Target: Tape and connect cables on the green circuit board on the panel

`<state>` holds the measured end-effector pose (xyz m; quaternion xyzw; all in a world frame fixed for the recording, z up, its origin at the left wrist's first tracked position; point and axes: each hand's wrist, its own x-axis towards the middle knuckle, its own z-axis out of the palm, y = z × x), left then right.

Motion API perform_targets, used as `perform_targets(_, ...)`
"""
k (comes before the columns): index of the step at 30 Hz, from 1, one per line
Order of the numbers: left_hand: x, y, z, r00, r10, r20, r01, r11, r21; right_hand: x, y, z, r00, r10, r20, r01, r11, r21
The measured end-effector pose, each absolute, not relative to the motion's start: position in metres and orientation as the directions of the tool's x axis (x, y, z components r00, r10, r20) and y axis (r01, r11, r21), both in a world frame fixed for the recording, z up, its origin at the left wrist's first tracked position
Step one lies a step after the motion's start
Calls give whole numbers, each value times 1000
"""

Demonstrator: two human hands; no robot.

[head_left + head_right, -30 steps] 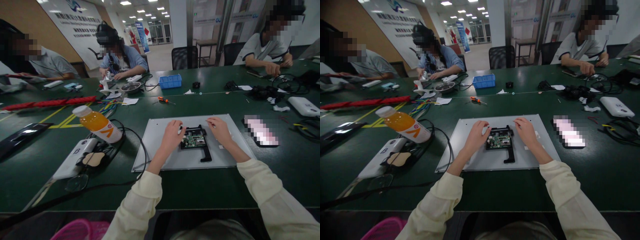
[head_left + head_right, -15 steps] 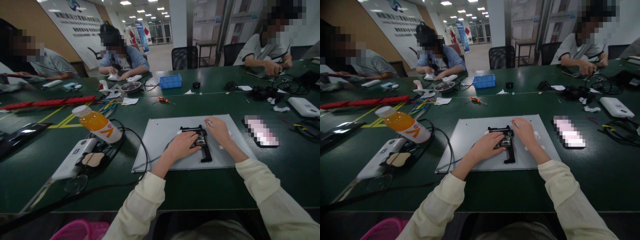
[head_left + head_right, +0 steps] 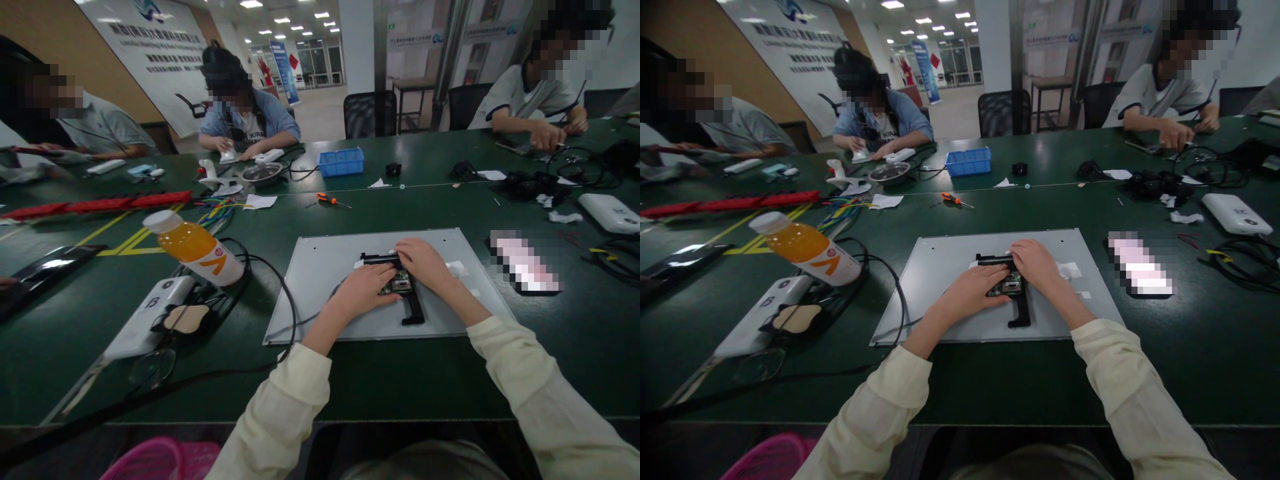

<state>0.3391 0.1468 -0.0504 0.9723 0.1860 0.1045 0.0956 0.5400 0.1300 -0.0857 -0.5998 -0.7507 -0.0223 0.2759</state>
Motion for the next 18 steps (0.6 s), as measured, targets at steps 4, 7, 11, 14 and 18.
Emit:
perform_targets(4,339,147,-51,912,376,165,339,-916,213,538,131,-84,-140,895,423,909,286,-304)
perform_targets(7,339,147,-50,915,375,150,344,-918,198,538,132,-85,-155,908,389,911,284,-299)
perform_targets(11,339,147,-50,910,386,149,351,-911,214,538,130,-87,-149,909,390,910,280,-304)
perform_targets(14,339,147,-51,909,388,153,350,-909,227,538,129,-87,-144,904,402,907,283,-312)
perform_targets(18,339,147,-51,915,373,151,339,-916,214,538,128,-87,-162,896,413,895,310,-322)
